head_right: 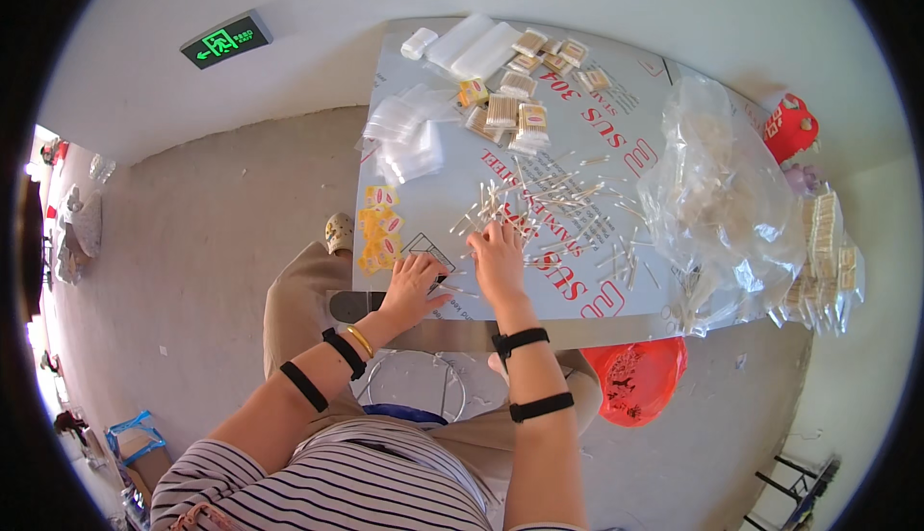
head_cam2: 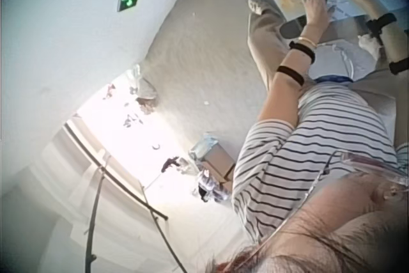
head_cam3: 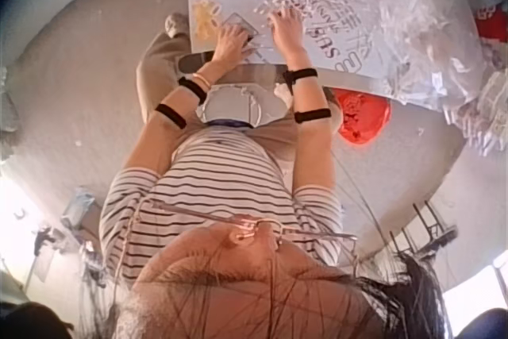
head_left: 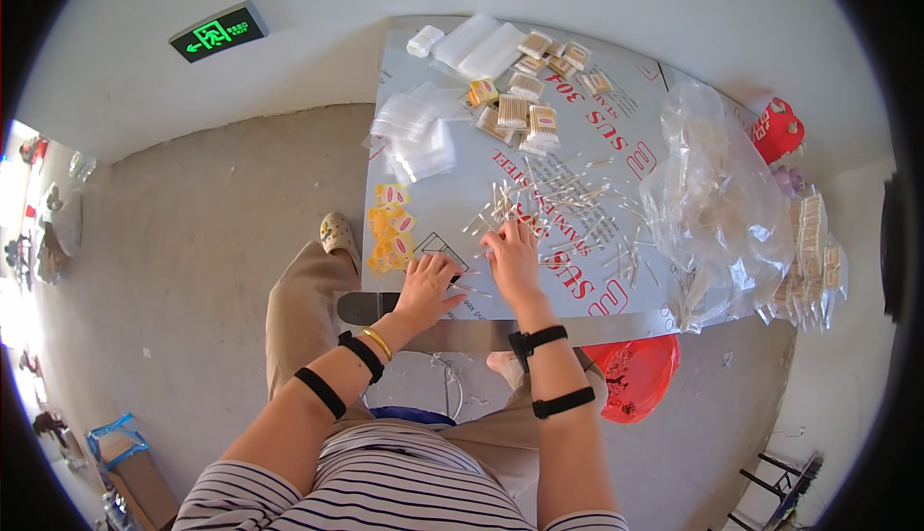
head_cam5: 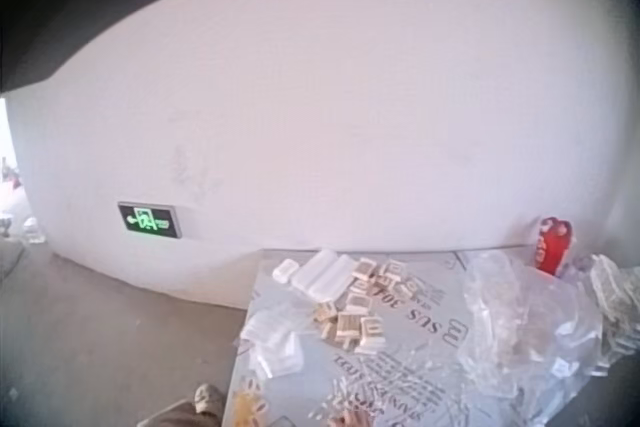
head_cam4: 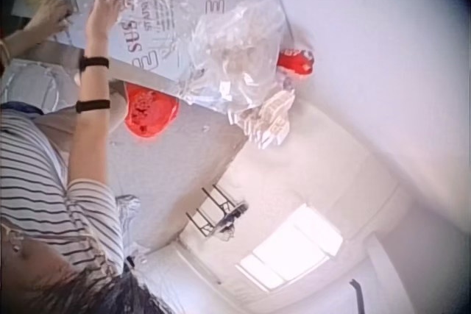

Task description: The person packages cotton swabs by placing a bundle into a plastic bag, sealing it with a heat sealer, and setting it aside. They then gather loose cotton swabs from the table and arrange them into a neat row by hand.

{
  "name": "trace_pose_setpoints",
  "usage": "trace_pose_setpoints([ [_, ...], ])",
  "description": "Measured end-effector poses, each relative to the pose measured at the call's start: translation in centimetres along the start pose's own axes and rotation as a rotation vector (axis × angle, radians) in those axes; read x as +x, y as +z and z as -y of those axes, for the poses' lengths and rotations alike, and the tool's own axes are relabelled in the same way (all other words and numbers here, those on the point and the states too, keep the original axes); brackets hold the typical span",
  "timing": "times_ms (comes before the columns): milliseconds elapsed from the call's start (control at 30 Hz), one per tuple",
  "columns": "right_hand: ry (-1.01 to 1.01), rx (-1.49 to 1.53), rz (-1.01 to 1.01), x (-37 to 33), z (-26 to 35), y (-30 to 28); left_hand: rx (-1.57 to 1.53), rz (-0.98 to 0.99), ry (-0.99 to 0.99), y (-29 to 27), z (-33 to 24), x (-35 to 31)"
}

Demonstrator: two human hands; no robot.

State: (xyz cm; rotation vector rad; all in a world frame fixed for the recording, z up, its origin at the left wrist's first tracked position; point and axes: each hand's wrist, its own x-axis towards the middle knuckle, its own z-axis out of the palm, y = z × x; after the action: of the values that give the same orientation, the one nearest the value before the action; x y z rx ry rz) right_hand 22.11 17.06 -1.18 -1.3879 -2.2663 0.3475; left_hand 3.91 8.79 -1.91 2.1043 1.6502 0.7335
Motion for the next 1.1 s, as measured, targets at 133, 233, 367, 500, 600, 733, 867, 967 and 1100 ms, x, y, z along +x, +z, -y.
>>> trace_pose_setpoints([
  [133, -0.089, 0.003, 0.154, 1.6, 0.4, 1.0, 0.007, 0.024, -0.014, 0.7, 0.1, -0.4],
  [233, -0.044, 0.129, 0.117, 1.9, 2.2, 1.8, 0.003, 0.021, -0.032, 0.8, 0.3, -0.8],
  [367, -0.060, -0.049, 0.079, 1.2, 2.1, 1.1, -0.038, 0.004, -0.021, 0.8, 0.7, -1.2],
  [500, -0.077, -0.174, 0.181, 1.3, 0.5, 1.3, -0.056, 0.005, 0.021, 1.4, 0.3, -1.0],
  [600, -0.212, -0.171, 0.189, 1.6, 1.9, 2.4, -0.037, -0.025, 0.040, 1.7, 0.3, -1.2],
  [733, -0.192, -0.012, 0.116, 0.7, 7.2, 2.5, 0.054, -0.038, -0.002, 0.9, 0.7, -2.3],
  [867, -0.063, -0.183, 0.026, 0.2, 6.1, 2.6, 0.034, 0.049, 0.036, 0.1, 0.6, -2.9],
  [967, -0.058, -0.278, 0.103, 0.0, 4.2, 3.9, 0.026, 0.088, 0.087, -0.1, 0.3, -3.2],
  [1100, -0.099, -0.335, 0.221, -0.5, 5.1, 4.4, 0.024, 0.078, 0.132, -0.4, -0.2, -4.3],
])
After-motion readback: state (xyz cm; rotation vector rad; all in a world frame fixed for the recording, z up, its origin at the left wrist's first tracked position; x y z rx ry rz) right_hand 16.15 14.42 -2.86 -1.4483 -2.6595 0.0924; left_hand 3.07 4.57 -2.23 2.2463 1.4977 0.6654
